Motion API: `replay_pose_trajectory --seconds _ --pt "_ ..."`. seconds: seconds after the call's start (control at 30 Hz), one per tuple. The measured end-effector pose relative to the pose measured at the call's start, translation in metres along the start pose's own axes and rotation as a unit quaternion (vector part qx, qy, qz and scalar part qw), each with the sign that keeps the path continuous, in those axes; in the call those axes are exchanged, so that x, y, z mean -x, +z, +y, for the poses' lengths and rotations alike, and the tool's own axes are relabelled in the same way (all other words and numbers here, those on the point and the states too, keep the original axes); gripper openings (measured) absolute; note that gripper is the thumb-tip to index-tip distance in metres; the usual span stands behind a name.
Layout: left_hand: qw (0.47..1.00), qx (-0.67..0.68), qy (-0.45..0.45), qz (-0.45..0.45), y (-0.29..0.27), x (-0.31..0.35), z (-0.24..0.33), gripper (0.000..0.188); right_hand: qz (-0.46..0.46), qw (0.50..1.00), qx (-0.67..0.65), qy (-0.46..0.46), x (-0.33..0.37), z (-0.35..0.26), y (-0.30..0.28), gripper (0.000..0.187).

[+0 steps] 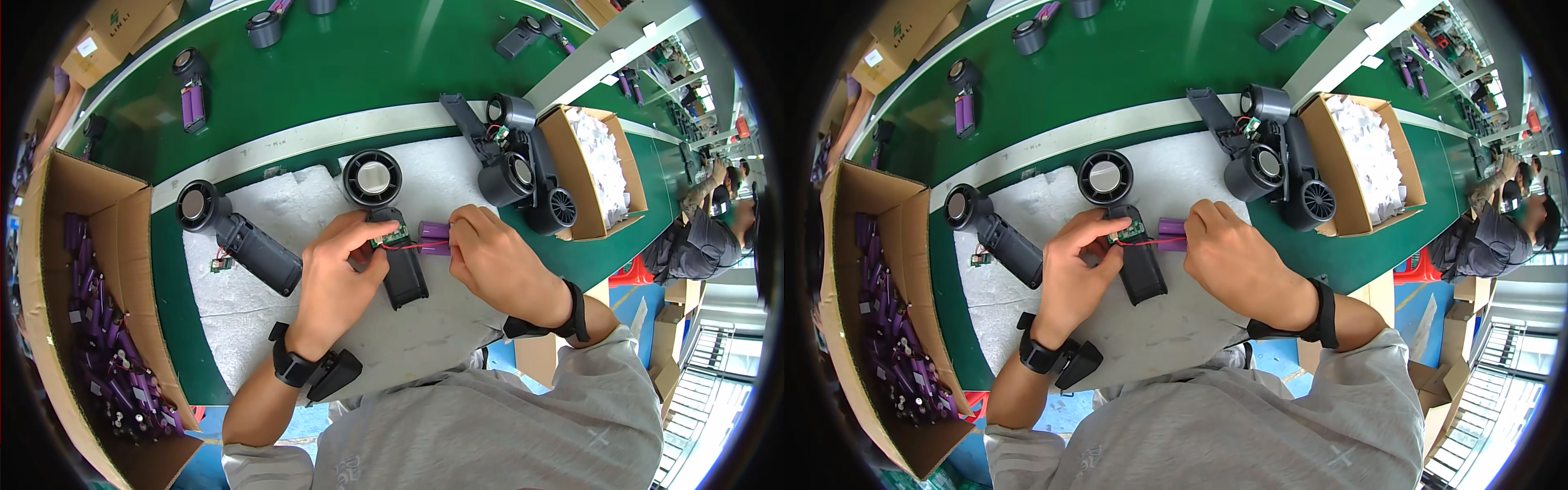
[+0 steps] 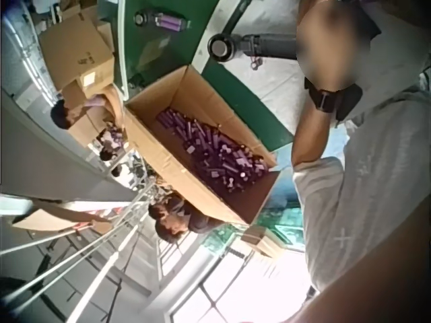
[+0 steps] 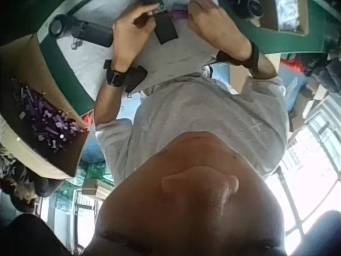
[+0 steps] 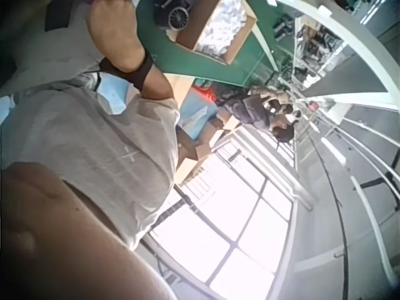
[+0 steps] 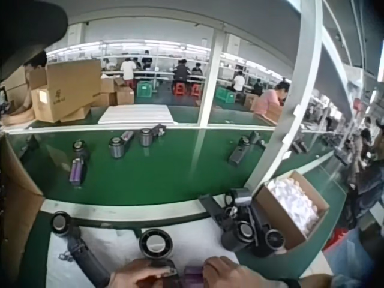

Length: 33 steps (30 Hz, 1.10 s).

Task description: The person assembles a handheld fan by connecting a battery pack to a circuit board and fitting them into the housing. After testing the connection, they remove the battery pack to apply tape before reinserting it into the fan.

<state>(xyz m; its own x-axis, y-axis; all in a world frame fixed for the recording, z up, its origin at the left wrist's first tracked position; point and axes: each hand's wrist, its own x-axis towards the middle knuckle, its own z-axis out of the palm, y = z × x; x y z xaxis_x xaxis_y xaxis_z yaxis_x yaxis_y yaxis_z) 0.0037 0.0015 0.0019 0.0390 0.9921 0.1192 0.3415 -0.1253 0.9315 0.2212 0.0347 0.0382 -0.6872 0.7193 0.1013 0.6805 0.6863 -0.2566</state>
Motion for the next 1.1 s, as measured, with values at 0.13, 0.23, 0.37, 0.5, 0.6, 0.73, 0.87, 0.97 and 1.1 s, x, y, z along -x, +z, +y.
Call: replay_pose_trajectory --seconds 0.13,0.23,0.37,0.5,0.6,0.73,0.87,0.97,1.1 --pt "1.0 0.007 0.01 0.003 0.003 -0.004 -0.002 0.038 0.007 0.996 -0.087 0.018 -0.001 0.01 -0.008 0.015" --pt "1.0 0.008 0.01 0.002 0.006 -0.005 -0.003 0.037 -0.031 0.982 -0.167 0.08 0.005 0.018 -0.019 0.015" --pt "1.0 0.014 0.013 0.014 0.004 -0.001 -0.005 0.035 0.016 0.963 -0.244 0.117 0.011 0.027 -0.049 0.012" --pt "0.998 0.036 0.014 0.044 0.003 0.0 -0.006 0.032 0.11 0.93 -0.16 0.313 0.033 0.083 -0.115 0.011" --pt "0.997 0.061 0.023 0.039 0.005 0.0 -0.002 0.034 0.027 0.871 0.246 0.424 0.071 0.143 -0.16 0.021" --pt "0.996 0.057 0.056 0.048 0.012 0.001 -0.011 0.033 0.004 0.963 -0.087 0.254 -0.002 0.094 -0.152 0.027" --pt "0.994 0.077 0.041 0.066 0.005 0.005 -0.016 0.033 -0.045 0.993 -0.046 0.099 -0.144 0.038 -0.141 0.031" --pt "0.994 0.073 0.046 0.069 0.008 0.002 -0.011 0.033 -0.047 0.997 0.037 0.046 -0.26 0.063 -0.129 0.038" --pt "0.992 0.082 0.058 0.083 0.017 0.002 -0.013 0.033 0.051 0.985 0.148 -0.075 -0.375 0.168 -0.053 0.054"
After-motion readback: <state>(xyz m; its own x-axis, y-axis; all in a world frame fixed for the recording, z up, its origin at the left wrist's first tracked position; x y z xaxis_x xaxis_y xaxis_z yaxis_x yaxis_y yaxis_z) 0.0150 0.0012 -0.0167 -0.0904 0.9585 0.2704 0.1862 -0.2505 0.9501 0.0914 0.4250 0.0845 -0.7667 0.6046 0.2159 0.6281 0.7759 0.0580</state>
